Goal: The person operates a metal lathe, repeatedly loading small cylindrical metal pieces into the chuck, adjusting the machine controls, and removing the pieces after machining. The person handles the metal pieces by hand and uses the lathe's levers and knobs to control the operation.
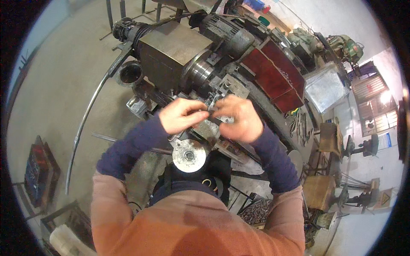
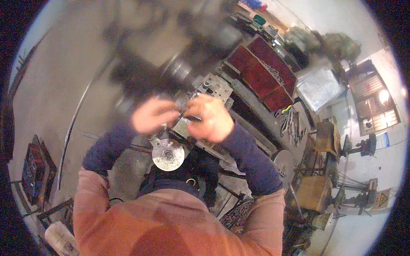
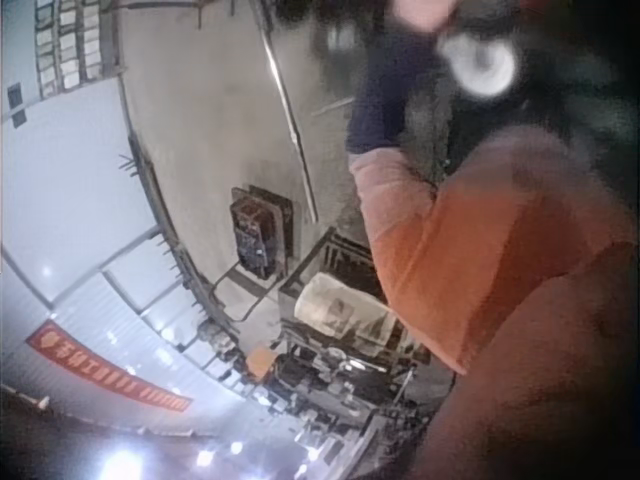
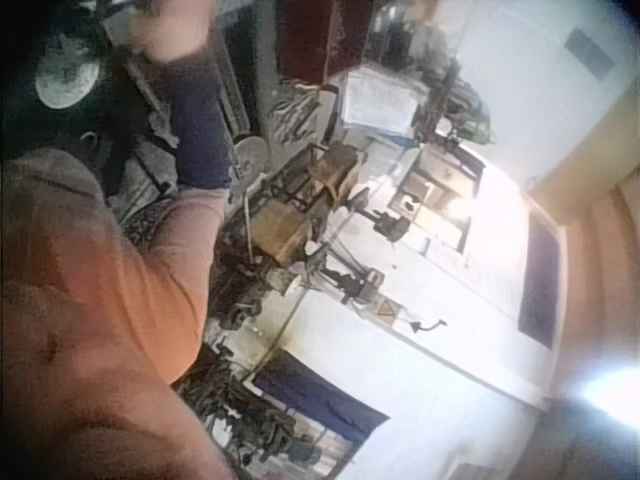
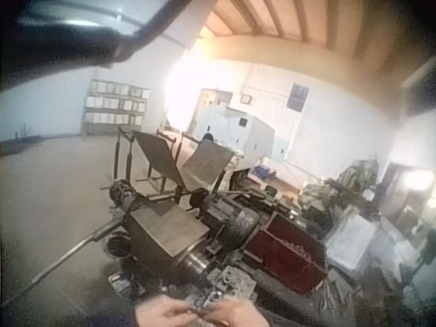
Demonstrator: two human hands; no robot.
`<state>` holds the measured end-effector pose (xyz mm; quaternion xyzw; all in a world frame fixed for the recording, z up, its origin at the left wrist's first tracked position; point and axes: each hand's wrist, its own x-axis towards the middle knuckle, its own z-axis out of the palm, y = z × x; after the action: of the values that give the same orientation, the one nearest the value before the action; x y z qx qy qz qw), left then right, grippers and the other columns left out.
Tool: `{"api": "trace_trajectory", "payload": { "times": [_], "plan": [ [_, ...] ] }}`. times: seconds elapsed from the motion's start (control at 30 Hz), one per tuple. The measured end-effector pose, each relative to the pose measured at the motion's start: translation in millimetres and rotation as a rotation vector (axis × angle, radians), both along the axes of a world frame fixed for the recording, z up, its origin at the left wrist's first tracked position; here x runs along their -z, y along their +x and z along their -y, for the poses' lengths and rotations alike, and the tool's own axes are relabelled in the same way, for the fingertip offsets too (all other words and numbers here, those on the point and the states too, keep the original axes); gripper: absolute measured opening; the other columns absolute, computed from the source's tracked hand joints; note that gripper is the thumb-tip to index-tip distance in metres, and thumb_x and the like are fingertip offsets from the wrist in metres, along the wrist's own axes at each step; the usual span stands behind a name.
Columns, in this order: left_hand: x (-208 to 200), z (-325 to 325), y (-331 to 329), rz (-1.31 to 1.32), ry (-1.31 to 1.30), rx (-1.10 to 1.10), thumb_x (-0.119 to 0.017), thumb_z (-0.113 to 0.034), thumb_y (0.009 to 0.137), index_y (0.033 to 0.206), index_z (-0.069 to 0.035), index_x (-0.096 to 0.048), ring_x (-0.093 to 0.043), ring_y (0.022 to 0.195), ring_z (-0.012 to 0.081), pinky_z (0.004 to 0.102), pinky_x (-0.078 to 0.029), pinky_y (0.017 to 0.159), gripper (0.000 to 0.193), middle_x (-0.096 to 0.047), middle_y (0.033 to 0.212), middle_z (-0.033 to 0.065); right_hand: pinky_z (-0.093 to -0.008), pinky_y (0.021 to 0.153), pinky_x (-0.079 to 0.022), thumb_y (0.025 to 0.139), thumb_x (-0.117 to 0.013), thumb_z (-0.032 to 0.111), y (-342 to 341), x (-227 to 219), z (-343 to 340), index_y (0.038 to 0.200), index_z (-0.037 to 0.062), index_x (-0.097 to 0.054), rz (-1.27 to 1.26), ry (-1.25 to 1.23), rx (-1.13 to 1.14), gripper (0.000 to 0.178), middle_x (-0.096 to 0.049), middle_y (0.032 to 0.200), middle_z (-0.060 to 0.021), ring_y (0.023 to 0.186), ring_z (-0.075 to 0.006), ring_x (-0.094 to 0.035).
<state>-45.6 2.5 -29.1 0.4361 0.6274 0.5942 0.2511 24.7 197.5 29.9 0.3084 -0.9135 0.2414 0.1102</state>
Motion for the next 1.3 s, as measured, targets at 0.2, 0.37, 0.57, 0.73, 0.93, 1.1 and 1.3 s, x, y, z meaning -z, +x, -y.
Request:
{"api": "trace_trajectory", "payload": {
  "times": [0.2, 0.37, 0.57, 0.73, 0.93, 1.1, 1.3],
  "plan": [
    [-7.5, 114.8, -49.4, -0.894, -0.342, -0.541, -0.057, -0.027, 0.081, 0.111, -0.005, -0.052, -0.057, 0.068, 0.0347, 0.0434, -0.044, 0.060, 0.037, -0.058, 0.070, 0.0183, -0.0403, 0.067, -0.049, 0.055, -0.062, 0.023, -99.3, 32.5, -37.0, 0.067, 0.0036, -0.066, 0.234, 0.240, 0.425, 0.023, -0.063, 0.072, -0.0165, 0.071, -0.0338, -0.060],
    [-1.6, 232.9, -47.1, -0.994, -1.002, -0.899, -0.056, -0.021, 0.080, 0.109, -0.009, -0.053, -0.058, 0.069, 0.0346, 0.0431, -0.045, 0.060, 0.032, -0.059, 0.071, 0.0167, -0.0378, 0.071, -0.050, 0.058, -0.061, 0.025, -123.1, 63.0, -47.0, 0.068, 0.0071, -0.067, 0.373, 0.175, 0.481, 0.021, -0.064, 0.074, -0.0143, 0.073, -0.0314, -0.062],
    [52.6, 287.0, -26.6, -0.658, -1.065, -0.944, -0.061, -0.027, 0.077, 0.098, -0.005, -0.052, -0.058, 0.069, 0.0368, 0.0453, -0.045, 0.061, 0.031, -0.059, 0.067, 0.0169, -0.0329, 0.073, -0.050, 0.056, -0.060, 0.022, -119.7, 59.5, -45.5, 0.078, 0.0099, -0.070, 0.378, 0.084, 0.408, 0.027, -0.066, 0.080, -0.0121, 0.075, -0.0278, -0.064],
    [87.2, 292.7, -47.5, -0.704, -1.111, -1.019, -0.062, -0.025, 0.077, 0.089, -0.003, -0.049, -0.057, 0.072, 0.0397, 0.0475, -0.045, 0.062, 0.028, -0.059, 0.069, 0.0195, -0.0335, 0.074, -0.050, 0.055, -0.060, 0.021, -120.3, 60.5, -41.6, 0.081, 0.0101, -0.070, 0.376, 0.054, 0.433, 0.030, -0.065, 0.079, -0.0146, 0.075, -0.0293, -0.064],
    [95.0, 311.7, -61.8, -0.794, -1.239, -0.990, -0.060, -0.017, 0.075, 0.090, -0.005, -0.054, -0.059, 0.073, 0.0365, 0.0451, -0.047, 0.063, 0.020, -0.060, 0.073, 0.0178, -0.0368, 0.069, -0.050, 0.054, -0.061, 0.024, -124.0, 53.9, -35.9, 0.081, 0.0069, -0.069, 0.353, 0.183, 0.398, 0.033, -0.063, 0.074, -0.0178, 0.071, -0.0316, -0.063],
    [73.5, 383.9, -150.9, -1.029, -1.390, -1.045, -0.054, -0.010, 0.073, 0.085, -0.007, -0.056, -0.061, 0.070, 0.0324, 0.0418, -0.049, 0.061, 0.012, -0.062, 0.074, 0.0156, -0.0355, 0.064, -0.049, 0.056, -0.059, 0.023, -121.7, 53.4, -32.8, 0.079, 0.0031, -0.068, 0.372, 0.160, 0.443, 0.032, -0.062, 0.067, -0.0192, 0.064, -0.0303, -0.063],
    [66.5, 377.2, -194.8, -0.846, -1.616, -0.949, -0.052, -0.008, 0.075, 0.086, -0.006, -0.061, -0.062, 0.078, 0.0317, 0.0401, -0.051, 0.066, 0.014, -0.064, 0.083, 0.0153, -0.0354, 0.066, -0.049, 0.057, -0.061, 0.024, -120.9, 55.8, -38.6, 0.079, 0.0026, -0.068, 0.375, 0.118, 0.456, 0.032, -0.062, 0.070, -0.0208, 0.066, -0.0306, -0.063]
  ]
}}
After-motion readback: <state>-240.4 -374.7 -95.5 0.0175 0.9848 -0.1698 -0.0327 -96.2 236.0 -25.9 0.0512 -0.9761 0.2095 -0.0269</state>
